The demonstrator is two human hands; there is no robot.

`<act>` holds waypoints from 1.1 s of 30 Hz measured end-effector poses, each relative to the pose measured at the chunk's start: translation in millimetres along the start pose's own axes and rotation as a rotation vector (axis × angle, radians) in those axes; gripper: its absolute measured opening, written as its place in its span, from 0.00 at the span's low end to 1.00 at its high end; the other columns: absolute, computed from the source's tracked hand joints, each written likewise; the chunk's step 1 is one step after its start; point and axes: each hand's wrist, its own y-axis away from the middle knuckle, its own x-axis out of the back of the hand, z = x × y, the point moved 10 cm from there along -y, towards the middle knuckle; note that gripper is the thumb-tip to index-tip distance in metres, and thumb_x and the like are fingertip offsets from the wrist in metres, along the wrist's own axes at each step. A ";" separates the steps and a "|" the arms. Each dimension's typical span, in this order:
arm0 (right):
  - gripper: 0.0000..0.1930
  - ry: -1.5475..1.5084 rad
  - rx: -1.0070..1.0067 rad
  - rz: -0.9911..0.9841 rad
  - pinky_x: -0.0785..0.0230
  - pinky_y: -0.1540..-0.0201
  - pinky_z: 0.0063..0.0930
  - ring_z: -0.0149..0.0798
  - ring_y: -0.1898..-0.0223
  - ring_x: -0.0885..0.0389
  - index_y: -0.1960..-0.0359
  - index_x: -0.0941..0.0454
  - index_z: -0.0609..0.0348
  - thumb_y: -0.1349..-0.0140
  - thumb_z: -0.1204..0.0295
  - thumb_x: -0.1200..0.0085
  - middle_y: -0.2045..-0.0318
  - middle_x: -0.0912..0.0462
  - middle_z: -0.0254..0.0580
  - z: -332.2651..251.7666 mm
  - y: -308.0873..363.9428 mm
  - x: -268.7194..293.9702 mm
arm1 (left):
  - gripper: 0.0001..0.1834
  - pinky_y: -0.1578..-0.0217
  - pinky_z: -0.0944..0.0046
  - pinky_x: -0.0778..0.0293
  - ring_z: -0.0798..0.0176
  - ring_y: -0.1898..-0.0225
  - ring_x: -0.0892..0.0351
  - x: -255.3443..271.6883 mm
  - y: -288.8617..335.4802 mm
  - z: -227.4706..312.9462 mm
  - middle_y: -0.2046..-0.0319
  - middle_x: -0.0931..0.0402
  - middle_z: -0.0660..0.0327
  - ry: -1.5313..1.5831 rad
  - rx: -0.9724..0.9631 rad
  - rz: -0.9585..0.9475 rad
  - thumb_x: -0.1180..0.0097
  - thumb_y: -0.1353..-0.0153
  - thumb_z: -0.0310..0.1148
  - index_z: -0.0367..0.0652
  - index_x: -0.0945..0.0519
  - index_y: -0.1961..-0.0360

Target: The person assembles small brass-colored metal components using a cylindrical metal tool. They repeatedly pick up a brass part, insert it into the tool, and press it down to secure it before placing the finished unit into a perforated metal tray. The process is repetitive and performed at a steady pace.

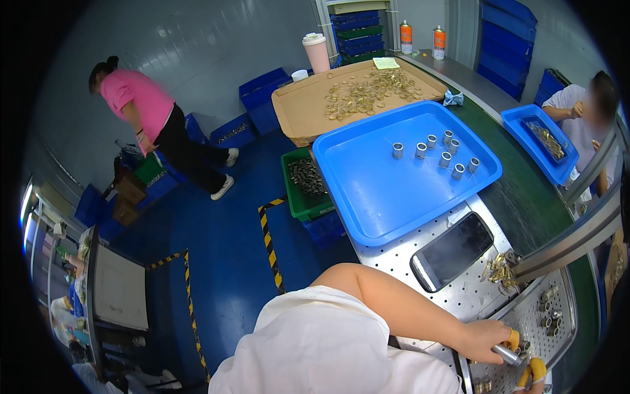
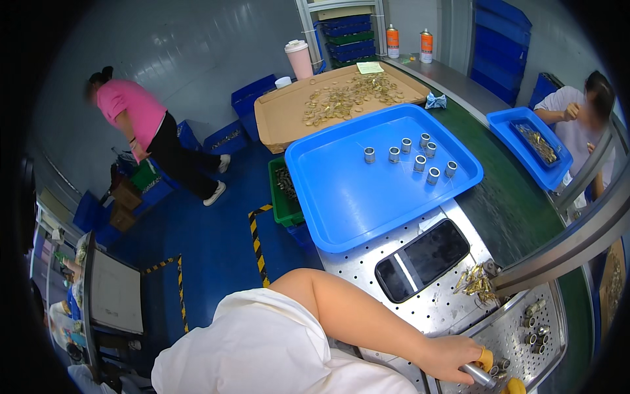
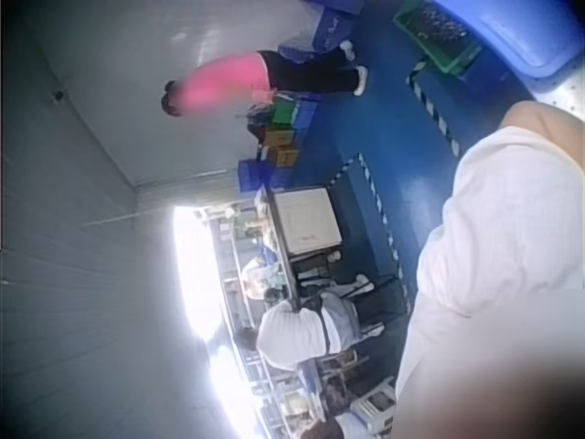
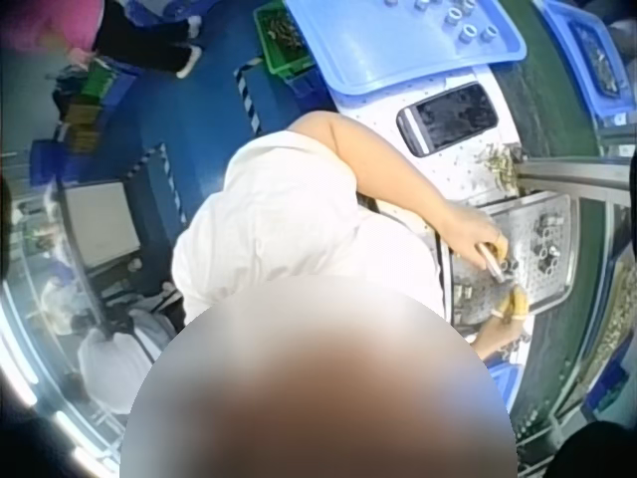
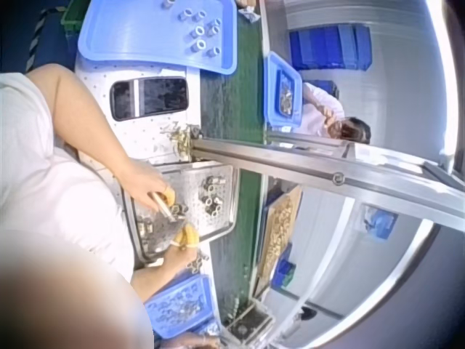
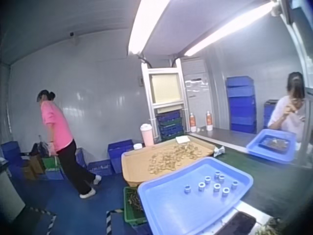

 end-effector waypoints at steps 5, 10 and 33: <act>0.09 0.040 0.023 0.000 0.32 0.57 0.29 0.42 0.64 0.22 0.63 0.23 0.68 0.47 0.83 0.48 0.66 0.20 0.50 -2.8 -0.2 2.1 | 0.16 0.71 0.55 0.35 0.49 0.71 0.29 0.9 0.1 1.7 0.75 0.29 0.54 0.005 0.009 -0.013 0.44 0.57 0.33 0.40 0.32 0.66; 0.09 0.021 0.042 0.005 0.32 0.58 0.30 0.43 0.63 0.22 0.63 0.24 0.68 0.46 0.82 0.50 0.65 0.20 0.50 -1.4 -0.8 3.2 | 0.16 0.71 0.55 0.35 0.49 0.71 0.29 1.1 -0.7 0.9 0.75 0.29 0.54 0.008 0.012 -0.015 0.44 0.57 0.33 0.40 0.32 0.67; 0.09 -0.005 -0.070 -0.057 0.38 0.59 0.37 0.50 0.64 0.28 0.73 0.24 0.61 0.56 0.82 0.54 0.70 0.25 0.48 16.2 13.0 -6.9 | 0.18 0.66 0.59 0.30 0.53 0.67 0.24 -5.6 4.2 -9.2 0.68 0.25 0.55 -0.099 0.115 -0.117 0.46 0.47 0.39 0.45 0.29 0.56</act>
